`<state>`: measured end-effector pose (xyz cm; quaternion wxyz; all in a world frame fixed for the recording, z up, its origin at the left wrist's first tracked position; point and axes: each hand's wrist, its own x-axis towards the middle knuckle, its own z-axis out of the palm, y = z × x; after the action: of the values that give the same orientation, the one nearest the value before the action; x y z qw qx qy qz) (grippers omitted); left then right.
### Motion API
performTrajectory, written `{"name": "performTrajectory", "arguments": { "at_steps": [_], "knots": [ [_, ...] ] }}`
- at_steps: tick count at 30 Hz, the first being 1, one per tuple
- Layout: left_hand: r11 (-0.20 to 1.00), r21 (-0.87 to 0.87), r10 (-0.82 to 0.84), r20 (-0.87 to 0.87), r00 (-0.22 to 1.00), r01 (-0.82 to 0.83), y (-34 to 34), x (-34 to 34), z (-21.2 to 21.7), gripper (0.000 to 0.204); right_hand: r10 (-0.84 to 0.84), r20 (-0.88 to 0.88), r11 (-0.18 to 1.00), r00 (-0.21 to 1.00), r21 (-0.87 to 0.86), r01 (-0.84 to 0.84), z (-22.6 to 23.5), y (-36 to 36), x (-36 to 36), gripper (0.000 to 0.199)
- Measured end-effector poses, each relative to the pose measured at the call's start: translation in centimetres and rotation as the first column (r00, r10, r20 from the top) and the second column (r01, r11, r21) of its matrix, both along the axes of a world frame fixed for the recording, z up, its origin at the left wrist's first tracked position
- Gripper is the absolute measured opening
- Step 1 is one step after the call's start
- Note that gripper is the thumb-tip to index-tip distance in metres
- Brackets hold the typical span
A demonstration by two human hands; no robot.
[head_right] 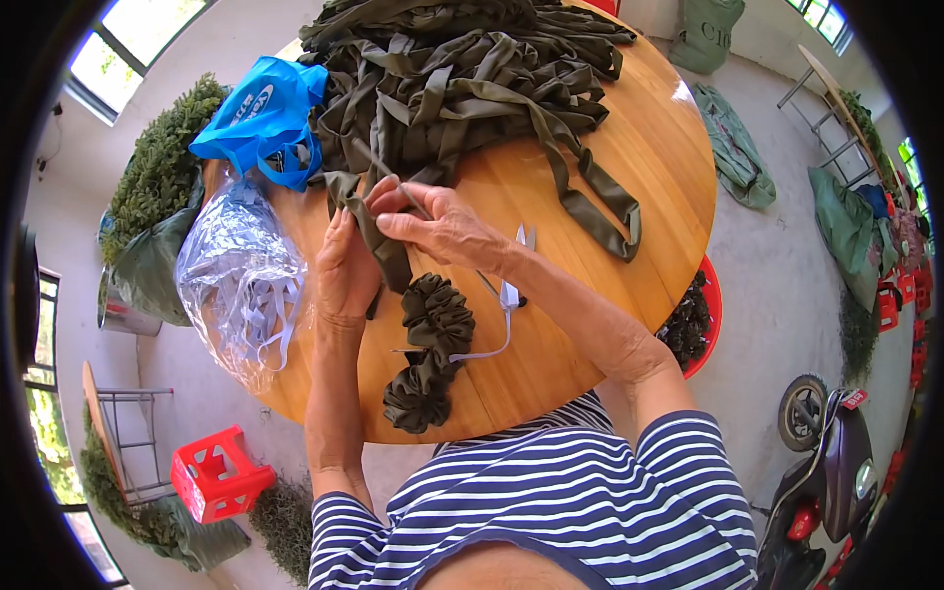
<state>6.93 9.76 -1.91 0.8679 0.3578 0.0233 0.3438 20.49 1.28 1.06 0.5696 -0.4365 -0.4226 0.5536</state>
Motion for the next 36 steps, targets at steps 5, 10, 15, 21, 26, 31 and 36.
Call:
{"name": "performTrajectory", "arguments": {
  "at_steps": [5, 10, 15, 21, 26, 31, 36],
  "knots": [
    [1.000, 0.010, -0.003, -0.061, 0.998, 0.004, -0.1, 0.2, -0.7, 0.027, 0.079, -0.018, 0.995, 0.997, -0.058, -0.079, -1.9, 0.5, 0.7, 0.022],
    [0.998, -0.040, 0.024, -0.358, 0.933, -0.041, -0.2, -0.3, -0.3, 0.026, -0.490, 0.617, 0.870, 0.615, 0.312, 0.381, -1.8, 0.4, 0.1, 0.023],
    [0.956, 0.122, 0.294, -0.411, 0.863, -0.268, -0.9, 0.0, -0.7, 0.012, -0.380, 0.704, 0.925, 0.600, 0.288, 0.247, -0.8, 0.0, -0.3, 0.028],
    [0.966, 0.207, 0.230, -0.410, 0.883, -0.155, -0.5, -0.5, 0.0, 0.011, -0.180, 0.094, 0.980, 0.979, -0.068, 0.187, -0.1, 0.0, 1.0, 0.017],
    [0.972, 0.127, 0.225, -0.279, 0.934, -0.196, -0.9, -0.1, 0.1, 0.011, -0.199, -0.218, 0.980, 0.956, -0.047, 0.193, -0.9, 0.5, 0.8, 0.014],
    [0.983, 0.088, 0.177, -0.246, 0.953, -0.160, -0.9, -0.1, 0.2, 0.013, -0.227, -0.133, 0.974, 0.965, -0.049, 0.222, -0.9, 0.5, 0.5, 0.013],
    [0.969, 0.125, 0.244, -0.366, 0.898, -0.213, -1.3, 0.0, 0.7, 0.013, -0.282, 0.111, 0.955, 0.953, 0.125, 0.268, -0.9, 0.2, 0.1, 0.014]
  ]
}}
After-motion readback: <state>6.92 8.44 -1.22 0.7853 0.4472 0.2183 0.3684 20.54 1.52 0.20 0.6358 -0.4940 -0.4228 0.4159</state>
